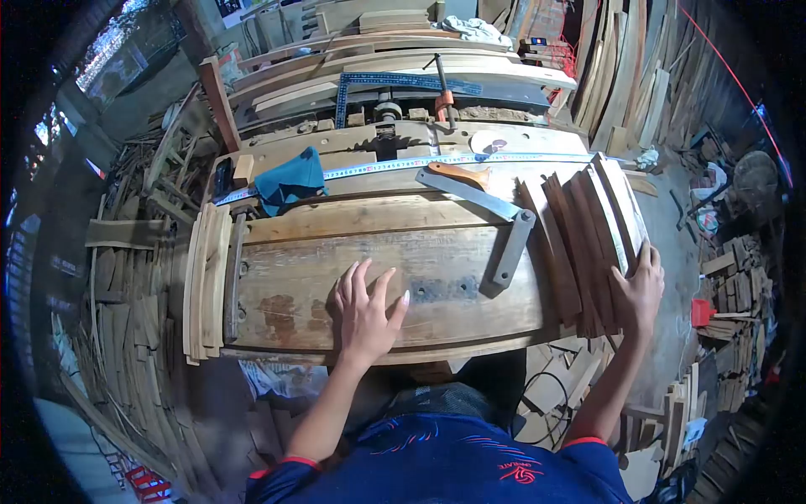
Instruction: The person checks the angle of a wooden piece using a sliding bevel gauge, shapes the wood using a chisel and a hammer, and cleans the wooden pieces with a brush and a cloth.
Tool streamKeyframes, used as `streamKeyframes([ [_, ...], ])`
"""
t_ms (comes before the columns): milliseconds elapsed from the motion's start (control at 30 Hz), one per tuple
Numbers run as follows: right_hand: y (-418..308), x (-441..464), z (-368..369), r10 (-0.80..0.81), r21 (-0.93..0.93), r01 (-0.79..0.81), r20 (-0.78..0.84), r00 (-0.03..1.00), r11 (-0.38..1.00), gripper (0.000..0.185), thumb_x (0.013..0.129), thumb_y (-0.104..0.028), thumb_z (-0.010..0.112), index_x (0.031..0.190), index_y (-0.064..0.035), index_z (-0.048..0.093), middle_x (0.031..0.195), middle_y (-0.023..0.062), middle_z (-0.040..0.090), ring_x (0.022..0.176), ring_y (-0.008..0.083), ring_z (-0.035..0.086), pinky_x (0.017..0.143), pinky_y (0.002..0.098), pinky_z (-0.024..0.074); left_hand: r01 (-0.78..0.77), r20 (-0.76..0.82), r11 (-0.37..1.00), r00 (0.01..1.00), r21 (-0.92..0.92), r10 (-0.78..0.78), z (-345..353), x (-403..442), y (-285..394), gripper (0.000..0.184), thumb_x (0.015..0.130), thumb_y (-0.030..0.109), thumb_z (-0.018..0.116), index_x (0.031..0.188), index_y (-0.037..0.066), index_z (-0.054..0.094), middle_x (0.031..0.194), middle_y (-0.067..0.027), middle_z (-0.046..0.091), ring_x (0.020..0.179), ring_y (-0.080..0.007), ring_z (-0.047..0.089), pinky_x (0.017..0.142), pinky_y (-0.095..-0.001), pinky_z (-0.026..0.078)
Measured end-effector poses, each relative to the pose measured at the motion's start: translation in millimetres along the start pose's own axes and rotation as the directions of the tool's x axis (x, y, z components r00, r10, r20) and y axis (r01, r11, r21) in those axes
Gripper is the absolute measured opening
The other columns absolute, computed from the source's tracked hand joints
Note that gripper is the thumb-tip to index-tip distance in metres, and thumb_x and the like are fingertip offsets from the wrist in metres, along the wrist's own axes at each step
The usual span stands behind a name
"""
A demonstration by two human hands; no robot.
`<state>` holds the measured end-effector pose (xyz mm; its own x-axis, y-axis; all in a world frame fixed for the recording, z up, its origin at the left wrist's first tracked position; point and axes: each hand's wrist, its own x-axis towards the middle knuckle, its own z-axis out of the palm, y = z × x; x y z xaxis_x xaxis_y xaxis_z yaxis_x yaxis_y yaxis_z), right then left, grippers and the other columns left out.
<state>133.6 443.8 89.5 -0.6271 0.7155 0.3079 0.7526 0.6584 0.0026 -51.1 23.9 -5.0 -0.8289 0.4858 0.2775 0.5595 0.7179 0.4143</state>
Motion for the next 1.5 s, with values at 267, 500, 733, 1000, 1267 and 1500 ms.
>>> streamKeyframes([
  [267,3.5,16.4,-4.9,0.106,-0.044,-0.101,0.130,0.986,0.994,0.105,0.071,-0.058,0.085,0.158,-0.0222,0.039,0.139,0.0227,0.057,0.122,0.0454,0.056,0.102,0.0541,0.0487,0.002,-0.038,1.000,0.999,0.000,-0.002,4.4,-2.1,-1.4,0.050,0.093,0.038,0.070,0.136,0.013,0.063,0.150,-0.0184,0.044,0.143,-0.0388,0.036,0.119,-0.0559,0.025],
  [500,-0.6,11.6,-6.4,0.127,0.007,-0.129,0.101,0.987,0.992,0.094,0.074,-0.048,0.082,0.156,-0.0201,0.045,0.136,0.0207,0.057,0.127,0.0423,0.053,0.108,0.0522,0.0445,-0.015,-0.033,1.000,0.999,0.000,0.015,4.6,-1.5,-1.2,0.050,0.093,0.038,0.069,0.136,0.014,0.063,0.150,-0.0188,0.043,0.144,-0.0387,0.035,0.120,-0.0557,0.023],
  [733,6.3,13.4,0.1,0.107,0.037,-0.110,0.072,0.992,0.993,0.091,0.073,-0.047,0.084,0.153,-0.0175,0.051,0.134,0.0196,0.060,0.123,0.0414,0.055,0.106,0.0511,0.0446,-0.021,-0.042,1.000,0.999,-0.013,0.020,6.1,-3.0,-3.7,0.048,0.093,0.037,0.069,0.135,0.013,0.064,0.150,-0.0181,0.044,0.144,-0.0383,0.035,0.120,-0.0553,0.023],
  [1000,31.4,16.4,25.0,-0.057,0.132,0.074,-0.126,0.990,0.989,0.093,0.067,-0.050,0.091,0.148,-0.0211,0.056,0.120,0.0155,0.069,0.113,0.0364,0.063,0.098,0.0478,0.0472,-0.037,-0.067,0.999,0.997,-0.026,0.035,6.2,-3.3,-5.4,0.048,0.093,0.037,0.070,0.133,0.012,0.064,0.148,-0.0181,0.046,0.142,-0.0395,0.037,0.119,-0.0552,0.025],
  [1267,36.1,15.1,22.3,-0.114,0.237,0.136,-0.105,0.988,0.962,0.091,0.066,-0.038,0.094,0.144,-0.0108,0.057,0.124,0.0156,0.069,0.116,0.0327,0.064,0.103,0.0420,0.0409,-0.025,-0.052,0.999,0.998,-0.045,0.023,6.3,-1.5,-4.7,0.048,0.092,0.036,0.069,0.133,0.011,0.063,0.148,-0.0196,0.044,0.142,-0.0402,0.036,0.120,-0.0584,0.023],
  [1500,27.1,9.2,2.4,-0.135,0.298,0.152,-0.078,0.988,0.942,0.088,0.068,-0.034,0.089,0.145,-0.0063,0.058,0.136,0.0203,0.065,0.121,0.0381,0.058,0.109,0.0451,0.0411,-0.020,-0.030,0.998,0.999,-0.054,0.018,3.0,0.6,-3.6,0.048,0.093,0.036,0.068,0.134,0.011,0.062,0.148,-0.0204,0.044,0.143,-0.0407,0.034,0.120,-0.0600,0.023],
])
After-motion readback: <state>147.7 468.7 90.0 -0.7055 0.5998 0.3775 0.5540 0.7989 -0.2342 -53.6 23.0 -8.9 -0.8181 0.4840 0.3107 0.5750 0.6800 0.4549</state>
